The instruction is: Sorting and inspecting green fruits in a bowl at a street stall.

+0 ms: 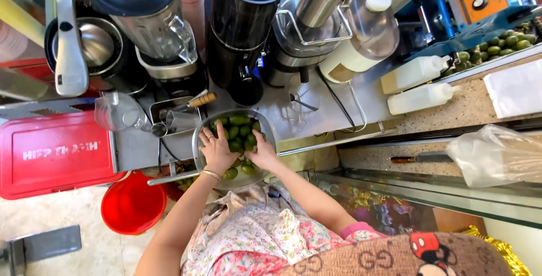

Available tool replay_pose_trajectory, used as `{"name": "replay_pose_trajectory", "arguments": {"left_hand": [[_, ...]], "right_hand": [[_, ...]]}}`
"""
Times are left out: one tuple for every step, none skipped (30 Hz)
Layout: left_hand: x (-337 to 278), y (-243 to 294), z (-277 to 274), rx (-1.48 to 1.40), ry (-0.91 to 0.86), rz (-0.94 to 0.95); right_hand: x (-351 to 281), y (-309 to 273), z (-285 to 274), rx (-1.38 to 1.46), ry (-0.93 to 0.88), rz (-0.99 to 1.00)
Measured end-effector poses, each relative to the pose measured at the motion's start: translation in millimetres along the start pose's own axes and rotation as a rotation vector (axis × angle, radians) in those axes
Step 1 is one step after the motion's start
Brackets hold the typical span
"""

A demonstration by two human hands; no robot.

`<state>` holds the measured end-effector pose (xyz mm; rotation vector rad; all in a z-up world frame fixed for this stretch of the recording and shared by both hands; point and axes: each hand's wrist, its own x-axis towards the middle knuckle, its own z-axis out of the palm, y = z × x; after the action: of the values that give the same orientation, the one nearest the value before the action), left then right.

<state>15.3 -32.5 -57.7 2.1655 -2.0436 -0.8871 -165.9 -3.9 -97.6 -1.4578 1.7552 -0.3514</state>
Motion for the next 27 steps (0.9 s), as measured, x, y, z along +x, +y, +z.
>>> {"name": "replay_pose_trajectory", "arguments": {"left_hand": [[5, -3, 3, 0.000, 0.010, 0.011], [12, -6, 5, 0.008, -0.032, -0.010], [18, -9, 7, 0.016, -0.074, -0.031], [20, -7, 6, 0.017, -0.062, -0.022], [21, -5, 4, 0.040, -0.078, -0.033], [19, -4, 4, 0.064, -0.099, -0.047], [18, -2, 4, 0.066, -0.093, -0.041], [16, -1, 6, 0.066, -0.065, -0.019], [13, 0, 7, 0.066, -0.036, 0.003], [14, -1, 10, 0.066, -0.033, 0.009], [14, -2, 12, 0.078, -0.019, 0.017], [15, -3, 14, 0.089, -0.004, 0.025], [15, -1, 10, 0.090, 0.000, 0.031], [14, -1, 5, 0.092, -0.021, 0.018], [14, 0, 1, 0.094, -0.041, 0.005], [14, 0, 1, 0.096, -0.040, 0.008], [15, 1, 0, 0.101, -0.050, 0.008], [15, 1, 0, 0.105, -0.060, 0.009], [16, 2, 0, 0.106, -0.059, 0.011], [16, 3, 0, 0.123, -0.066, 0.001], [16, 4, -1, 0.141, -0.073, -0.009], [16, 3, 1, 0.143, -0.075, -0.004], [16, 1, 3, 0.146, -0.073, -0.005], [18, 1, 4, 0.149, -0.069, -0.004], [16, 2, -1, 0.152, -0.070, 0.003], [14, 5, -5, 0.142, -0.081, -0.010], [12, 7, -9, 0.133, -0.092, -0.023]], "right_hand": [[-1, 2, 1, -0.001, 0.014, -0.006], [-1, 3, 3, 0.024, 0.002, -0.013], [0, 4, 4, 0.049, -0.011, -0.021], [0, 1, 2, 0.049, 0.002, -0.030], [1, -2, 0, 0.052, -0.002, -0.024], [-1, -4, 0, 0.056, -0.012, -0.014], [1, 0, 2, 0.057, -0.003, -0.017], [1, 3, 5, 0.056, -0.011, -0.018], [2, 7, 8, 0.055, -0.018, -0.018], [1, 5, 8, 0.056, -0.012, -0.019], [0, 3, 7, 0.054, -0.021, -0.019], [-1, 2, 6, 0.052, -0.031, -0.019], [0, 2, 5, 0.053, -0.024, -0.020], [-1, 2, 5, 0.054, -0.037, -0.012], [-2, 2, 5, 0.054, -0.051, -0.003], [-4, -2, 2, 0.056, -0.048, -0.003], [-6, -6, -1, 0.066, -0.067, 0.007], [-8, -10, -5, 0.077, -0.085, 0.017], [-8, -11, -7, 0.078, -0.082, 0.018], [-9, -11, -8, 0.080, -0.100, 0.026], [-10, -12, -9, 0.083, -0.119, 0.035], [-11, -10, -10, 0.085, -0.114, 0.038], [-12, -9, -11, 0.080, -0.110, 0.015], [-12, -8, -12, 0.074, -0.104, -0.009], [-16, -10, -18, 0.076, -0.098, -0.007], [-20, -11, -24, 0.076, -0.148, -0.019], [-24, -12, -31, 0.075, -0.198, -0.032]]}}
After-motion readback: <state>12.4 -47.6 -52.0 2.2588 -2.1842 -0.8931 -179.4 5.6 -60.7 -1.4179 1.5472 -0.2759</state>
